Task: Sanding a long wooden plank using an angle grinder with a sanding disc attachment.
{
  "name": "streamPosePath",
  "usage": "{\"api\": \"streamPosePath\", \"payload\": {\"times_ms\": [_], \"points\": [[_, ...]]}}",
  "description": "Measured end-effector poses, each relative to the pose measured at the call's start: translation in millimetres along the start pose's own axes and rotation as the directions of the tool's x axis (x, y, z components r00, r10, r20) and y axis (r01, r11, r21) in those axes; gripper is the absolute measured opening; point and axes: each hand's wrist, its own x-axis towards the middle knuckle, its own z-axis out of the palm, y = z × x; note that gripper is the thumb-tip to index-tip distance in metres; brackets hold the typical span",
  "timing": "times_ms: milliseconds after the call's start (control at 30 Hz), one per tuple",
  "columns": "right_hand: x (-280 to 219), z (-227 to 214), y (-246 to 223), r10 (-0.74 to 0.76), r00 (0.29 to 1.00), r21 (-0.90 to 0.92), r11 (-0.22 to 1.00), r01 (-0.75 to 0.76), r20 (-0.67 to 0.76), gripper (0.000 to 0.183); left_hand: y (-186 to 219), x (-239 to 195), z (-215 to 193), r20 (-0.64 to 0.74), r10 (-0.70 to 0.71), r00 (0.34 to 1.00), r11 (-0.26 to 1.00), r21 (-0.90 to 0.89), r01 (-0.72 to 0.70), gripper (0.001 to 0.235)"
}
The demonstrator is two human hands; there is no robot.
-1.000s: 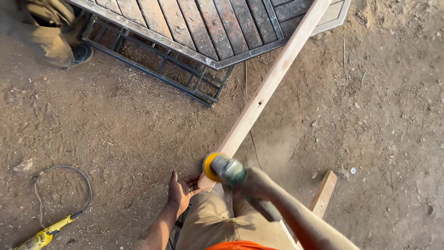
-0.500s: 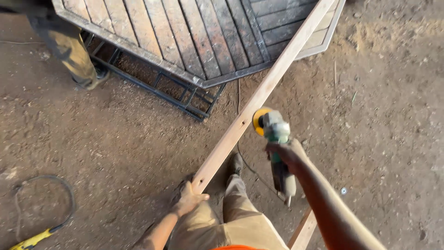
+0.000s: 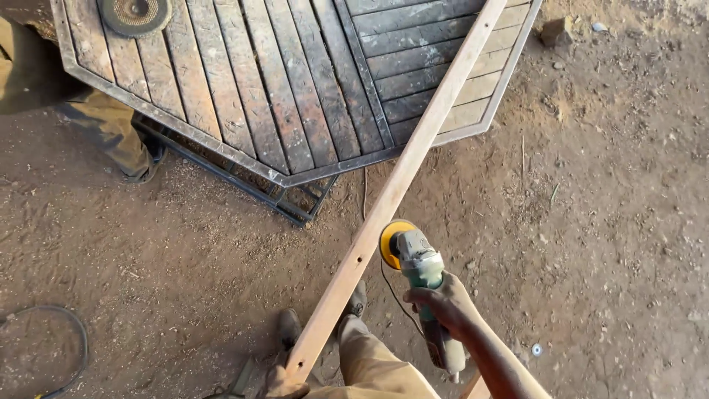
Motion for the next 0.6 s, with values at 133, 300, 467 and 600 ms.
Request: {"api": "streamPosePath", "payload": {"times_ms": [133, 300, 467, 600], "points": [[22, -16, -13, -0.025, 1.000, 0.051, 0.998, 0.025, -0.001, 0.033, 11, 24, -14, -0.082, -0.010, 0.997, 0.997, 0.081, 0.017, 0.118], [29, -38, -18, -0.045, 0.997, 0.108, 0.993, 0.039, 0.055, 0.043, 81, -7, -22, -0.141, -0.007, 0.990, 0.986, 0.165, 0.030, 0.119], [35, -50, -2, -0.053, 0.998, 0.089, 0.995, 0.049, 0.042, 0.035, 227, -119, -223, -0.692, 0.498, 0.522, 0.829, 0.556, -0.054, 0.051], [23, -51, -7, -0.047, 0.999, 0.065, 0.997, 0.045, 0.027, 0.034, 247, -50, -232, -0.674, 0.364, 0.643, 0.824, 0.555, 0.115, 0.071]]}}
